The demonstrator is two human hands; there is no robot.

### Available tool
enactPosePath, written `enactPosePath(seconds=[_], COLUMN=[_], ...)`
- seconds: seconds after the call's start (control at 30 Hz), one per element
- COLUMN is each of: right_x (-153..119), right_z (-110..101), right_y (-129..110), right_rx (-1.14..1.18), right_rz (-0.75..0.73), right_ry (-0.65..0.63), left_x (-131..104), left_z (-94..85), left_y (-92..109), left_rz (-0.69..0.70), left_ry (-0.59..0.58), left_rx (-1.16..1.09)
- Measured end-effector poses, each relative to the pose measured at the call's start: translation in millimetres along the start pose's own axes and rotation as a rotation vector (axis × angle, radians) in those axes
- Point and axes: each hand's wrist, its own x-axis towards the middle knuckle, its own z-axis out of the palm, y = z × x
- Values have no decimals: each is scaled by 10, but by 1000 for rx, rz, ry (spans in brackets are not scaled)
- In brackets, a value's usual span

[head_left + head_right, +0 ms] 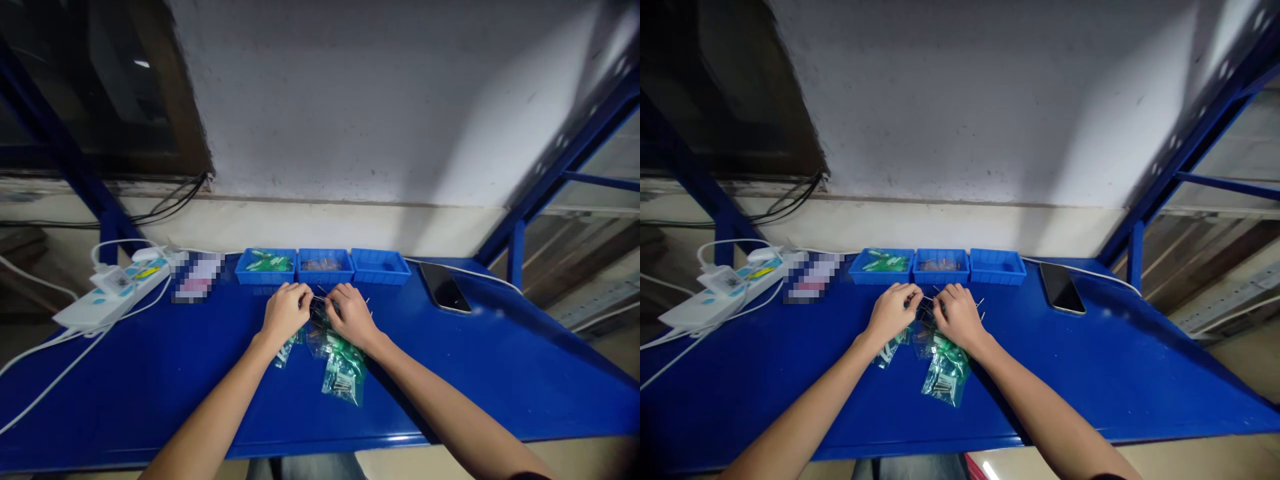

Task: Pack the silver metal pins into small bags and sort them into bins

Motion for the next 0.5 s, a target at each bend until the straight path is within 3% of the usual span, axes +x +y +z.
enactPosePath(seconds=[0.17,0.33,0.5], right_x=[5,6,-3], right_z=[25,-9,-110], right_y=[14,59,57], right_rx=[-28,107,201], right_rz=[34,87,-47], right_ry=[34,42,-4], left_x=[-4,21,33], left_z=[7,-53,-71], left_y=[9,-5,-32], left_rz=[64,194,193], left_ry=[11,5,23], left_rx=[-90,-205,-201])
